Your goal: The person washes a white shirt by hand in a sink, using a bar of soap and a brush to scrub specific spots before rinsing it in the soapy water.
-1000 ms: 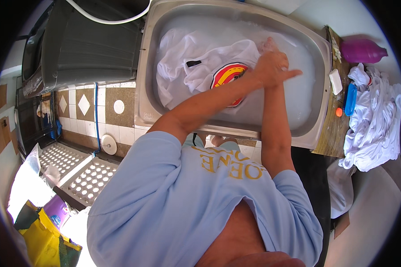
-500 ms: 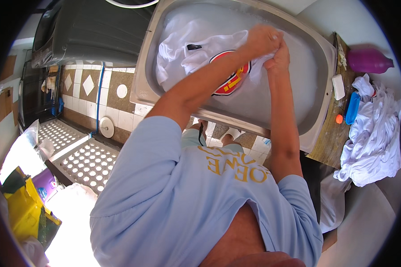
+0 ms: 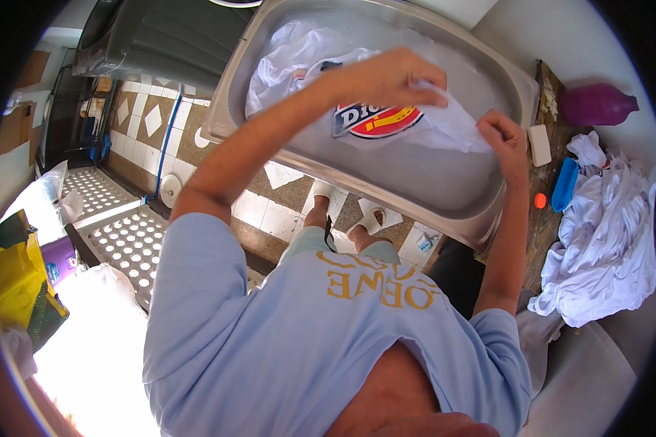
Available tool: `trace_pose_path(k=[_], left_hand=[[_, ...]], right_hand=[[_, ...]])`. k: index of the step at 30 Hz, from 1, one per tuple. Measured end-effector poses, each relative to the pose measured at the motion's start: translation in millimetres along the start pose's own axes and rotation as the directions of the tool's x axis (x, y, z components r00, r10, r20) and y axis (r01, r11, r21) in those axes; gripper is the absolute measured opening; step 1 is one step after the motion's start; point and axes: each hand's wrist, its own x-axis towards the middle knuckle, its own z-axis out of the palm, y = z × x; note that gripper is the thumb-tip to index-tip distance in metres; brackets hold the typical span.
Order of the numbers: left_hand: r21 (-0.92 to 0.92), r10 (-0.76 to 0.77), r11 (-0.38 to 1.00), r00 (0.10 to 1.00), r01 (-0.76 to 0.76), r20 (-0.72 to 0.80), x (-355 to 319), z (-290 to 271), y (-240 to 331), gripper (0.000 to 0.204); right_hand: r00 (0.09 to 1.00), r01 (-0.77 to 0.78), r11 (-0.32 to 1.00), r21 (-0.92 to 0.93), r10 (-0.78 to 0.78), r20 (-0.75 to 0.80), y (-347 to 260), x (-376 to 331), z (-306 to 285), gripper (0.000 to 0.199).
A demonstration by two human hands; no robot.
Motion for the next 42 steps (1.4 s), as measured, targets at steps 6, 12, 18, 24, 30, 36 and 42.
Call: trace_pose_path(k=[6, 12, 18, 24, 30, 36, 42], left_hand=[[0.435, 0.169, 0.899, 0.957, -0.051, -0.236, -20, 134, 9, 0.015], [0.416, 0.057, 0.896, 0.887, 0.157, -0.458, -58, 122, 25, 0.019], [0.292, -0.248, 0.502, 0.459, 0.814, -0.853, -138, 54, -53, 0.033], [-0.002, -0.601, 0.691, 0.573, 0.722, -0.557, -142, 42, -81, 0.026], [-0.127, -0.455, 0.831, 0.531, 0.542, -0.715, -134, 23, -72, 0.013], [0.213, -0.157, 0.835, 0.592, 0.507, -0.791, -117, -13, -83, 0.012], [0.088, -0.103, 0.983, 0.883, 0.16, -0.457, -51, 37, -74, 0.036]], right_hand=[[0.942, -0.335, 0.751, 0.569, 0.257, 0.215, -23, 8, 71, 0.022], [0.874, -0.45, 0.77, 0.452, 0.276, 0.4, 4, 27, 82, 0.019], [0.994, -0.077, 0.414, 0.907, 0.106, 0.036, -19, 13, 38, 0.026], [0.998, 0.044, 0.382, 0.923, -0.058, -0.023, -18, -5, 3, 0.045], [0.994, 0.061, 0.357, 0.932, -0.106, -0.024, -56, -17, -16, 0.056], [0.984, 0.098, 0.226, 0.969, -0.169, -0.06, -57, -9, -2, 0.071], [0.993, -0.029, 0.419, 0.907, 0.117, -0.023, -18, 12, 58, 0.072]])
